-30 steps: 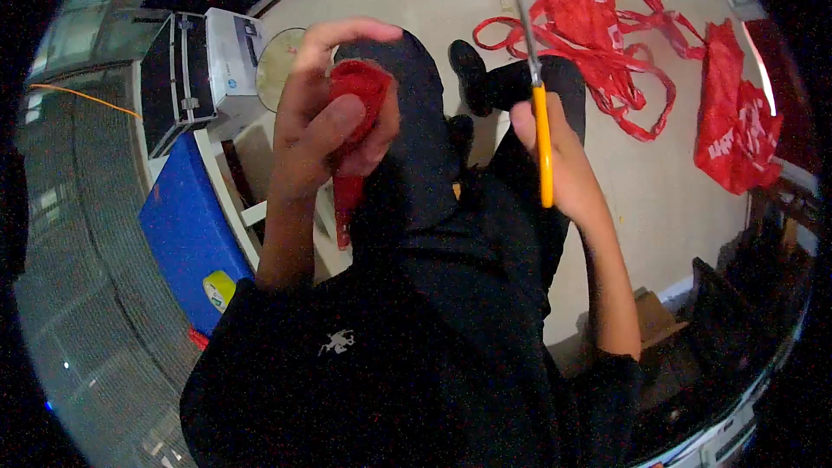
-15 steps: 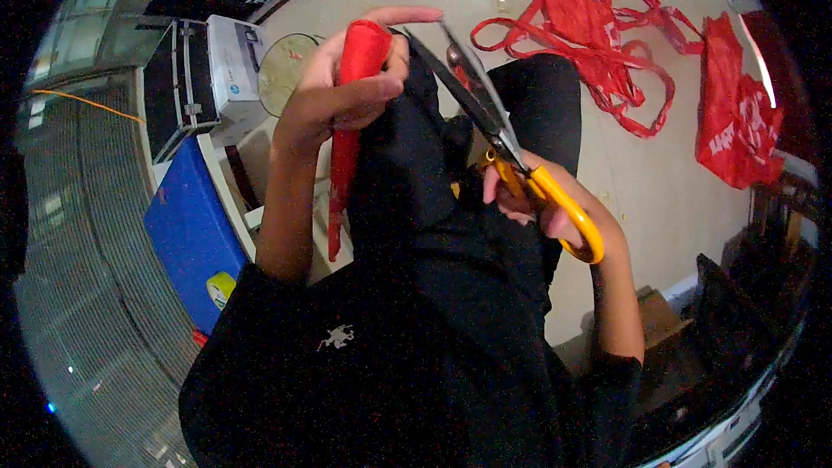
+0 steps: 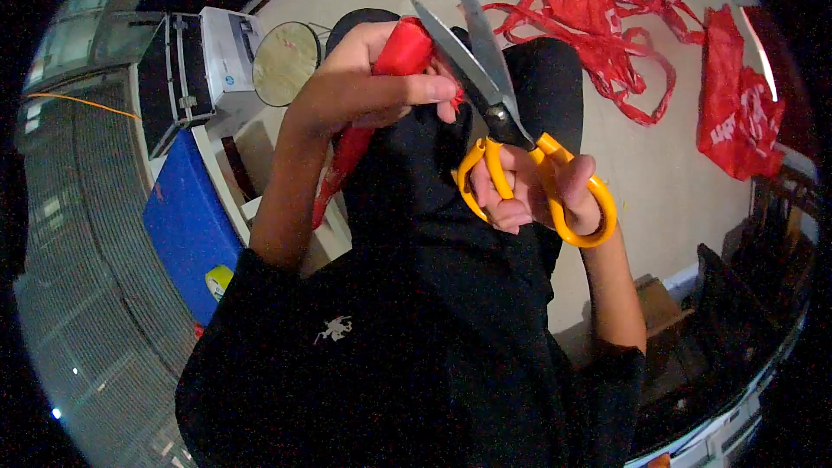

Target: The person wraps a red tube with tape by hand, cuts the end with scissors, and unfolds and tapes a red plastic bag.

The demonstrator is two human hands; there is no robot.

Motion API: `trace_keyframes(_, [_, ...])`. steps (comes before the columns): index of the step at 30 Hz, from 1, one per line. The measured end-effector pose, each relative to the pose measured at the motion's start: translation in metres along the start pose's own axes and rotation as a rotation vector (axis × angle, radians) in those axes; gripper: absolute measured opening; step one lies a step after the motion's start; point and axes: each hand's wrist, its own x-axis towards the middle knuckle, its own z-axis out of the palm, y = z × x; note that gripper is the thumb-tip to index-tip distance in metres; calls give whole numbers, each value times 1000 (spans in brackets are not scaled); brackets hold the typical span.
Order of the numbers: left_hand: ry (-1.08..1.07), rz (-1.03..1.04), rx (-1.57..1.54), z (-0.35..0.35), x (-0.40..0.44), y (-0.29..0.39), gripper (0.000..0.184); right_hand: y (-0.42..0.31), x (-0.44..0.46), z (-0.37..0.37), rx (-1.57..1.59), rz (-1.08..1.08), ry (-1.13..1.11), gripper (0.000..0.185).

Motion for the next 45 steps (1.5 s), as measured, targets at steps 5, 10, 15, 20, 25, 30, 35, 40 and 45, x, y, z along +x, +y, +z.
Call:
trace_keyframes(5, [667, 219, 286, -59, 6, 1, 19, 1, -19, -3, 151, -241, 80, 115])
trace_keyframes(10, [750, 508, -31, -111, -14, 46, 80, -6, -27, -18, 61, -374, 118, 111])
trace_keyframes(15, [731, 410, -78, -73, -13, 42, 82, 23, -29, -30, -229, -216, 438, 121])
trace_keyframes(20, [894, 542, 129, -82, -4, 18, 22, 24, -10, -10, -213, -124, 563, 103])
trace_keyframes(25, [866, 500, 259, -82, -12, 15, 18, 5, 33, -13, -245, -277, 614, 60])
trace_keyframes(30, [775, 503, 391, -63, -20, 22, 20, -43, 114, -15, -202, -655, 450, 36])
trace_keyframes(35, [731, 459, 445, -48, -29, 31, 15, -86, 147, 1, -324, -619, 396, 38])
trace_keyframes(40, [719, 435, 470, -58, -44, 32, 13, -100, 146, 9, -461, -671, 455, 38])
trace_keyframes(45, [753, 419, 399, -65, -55, 27, 14, -122, 178, -28, -541, -807, 476, 31])
